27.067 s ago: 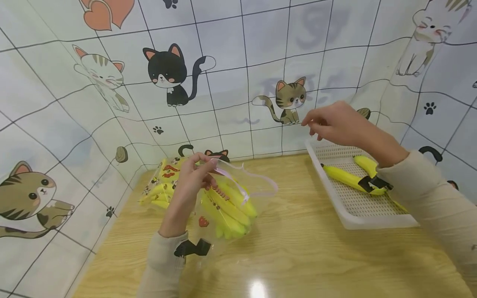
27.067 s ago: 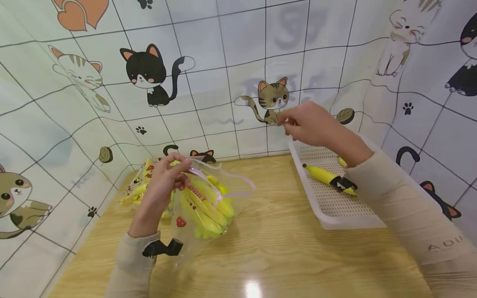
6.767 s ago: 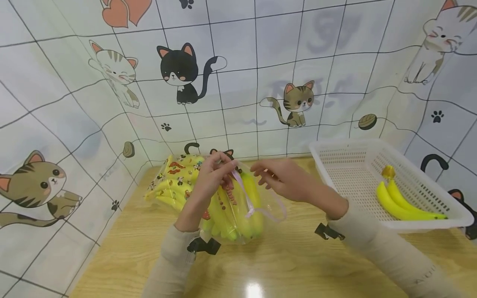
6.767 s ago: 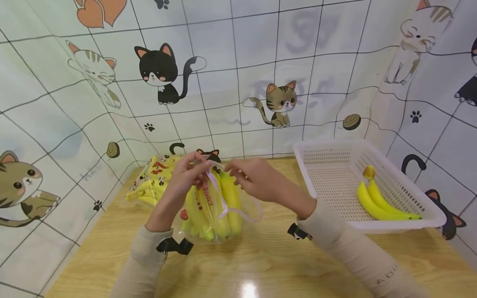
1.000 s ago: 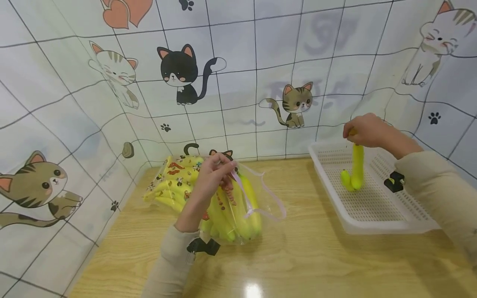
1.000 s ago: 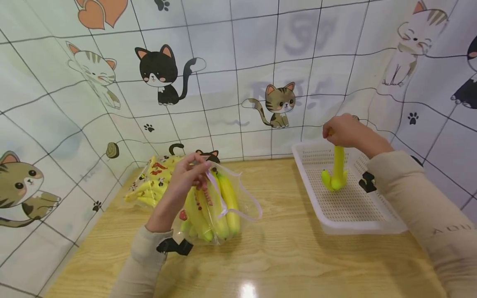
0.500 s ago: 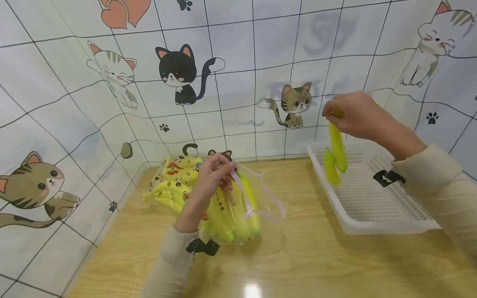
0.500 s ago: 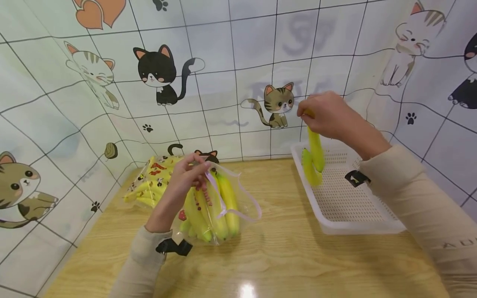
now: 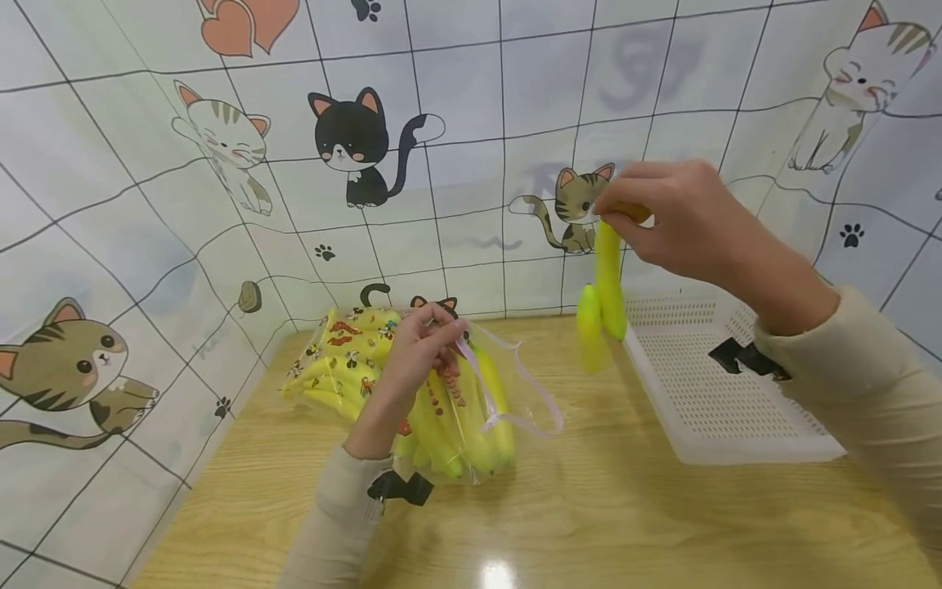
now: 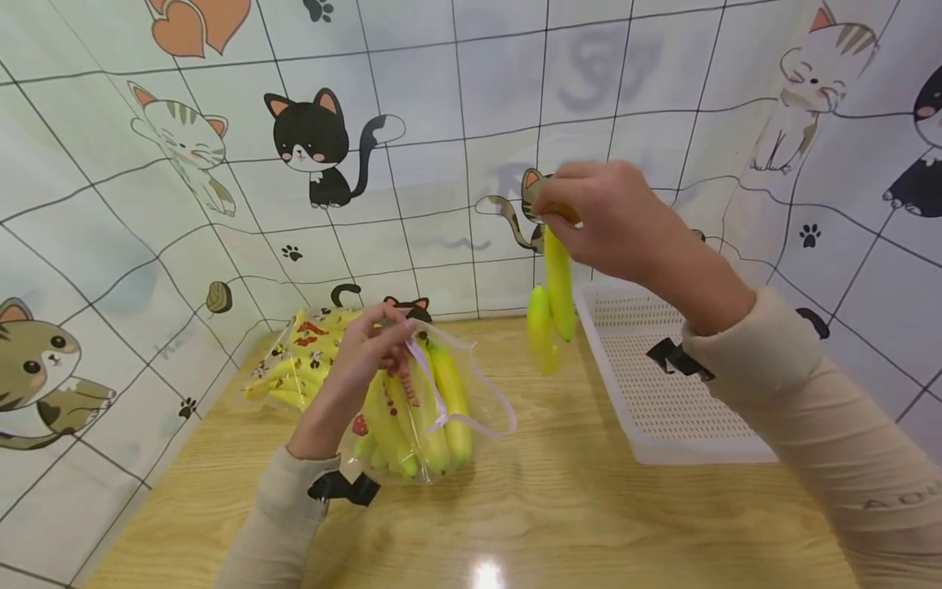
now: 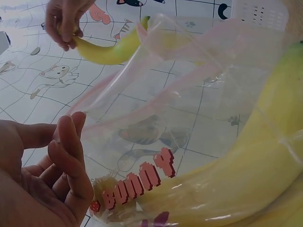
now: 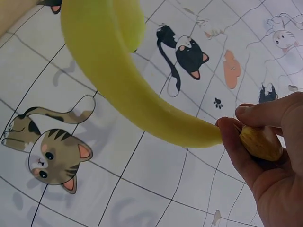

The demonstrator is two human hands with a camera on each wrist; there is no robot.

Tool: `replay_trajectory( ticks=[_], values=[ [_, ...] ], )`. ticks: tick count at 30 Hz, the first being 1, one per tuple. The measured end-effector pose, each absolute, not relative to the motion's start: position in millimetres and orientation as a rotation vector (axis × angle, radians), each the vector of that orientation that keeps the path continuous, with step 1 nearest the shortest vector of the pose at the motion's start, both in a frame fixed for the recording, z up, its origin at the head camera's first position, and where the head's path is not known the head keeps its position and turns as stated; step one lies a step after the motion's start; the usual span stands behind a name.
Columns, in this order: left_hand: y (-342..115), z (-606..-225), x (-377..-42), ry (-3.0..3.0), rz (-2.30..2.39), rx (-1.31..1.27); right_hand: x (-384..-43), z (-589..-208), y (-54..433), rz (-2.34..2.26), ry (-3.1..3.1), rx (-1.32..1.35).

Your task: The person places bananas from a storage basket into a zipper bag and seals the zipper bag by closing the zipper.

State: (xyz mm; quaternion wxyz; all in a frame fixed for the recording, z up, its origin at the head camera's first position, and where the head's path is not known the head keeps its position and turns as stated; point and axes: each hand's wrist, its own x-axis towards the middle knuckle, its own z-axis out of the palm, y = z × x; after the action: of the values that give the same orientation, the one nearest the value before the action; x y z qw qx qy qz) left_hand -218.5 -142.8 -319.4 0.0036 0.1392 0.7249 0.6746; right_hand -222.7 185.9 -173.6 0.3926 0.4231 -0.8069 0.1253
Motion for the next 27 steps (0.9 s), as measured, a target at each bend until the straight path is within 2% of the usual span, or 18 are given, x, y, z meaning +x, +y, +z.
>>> replay_trajectory(
  ticks=[12, 27],
  values=[
    [-142, -321, -220, 2.271, 2.106, 0.45, -199, -164, 146, 0.471, -1.936, 1.172],
    [-144, -320, -221, 2.279, 2.112, 0.436, -203, -195, 101, 0.691, -1.649, 1.081]
  ],
)
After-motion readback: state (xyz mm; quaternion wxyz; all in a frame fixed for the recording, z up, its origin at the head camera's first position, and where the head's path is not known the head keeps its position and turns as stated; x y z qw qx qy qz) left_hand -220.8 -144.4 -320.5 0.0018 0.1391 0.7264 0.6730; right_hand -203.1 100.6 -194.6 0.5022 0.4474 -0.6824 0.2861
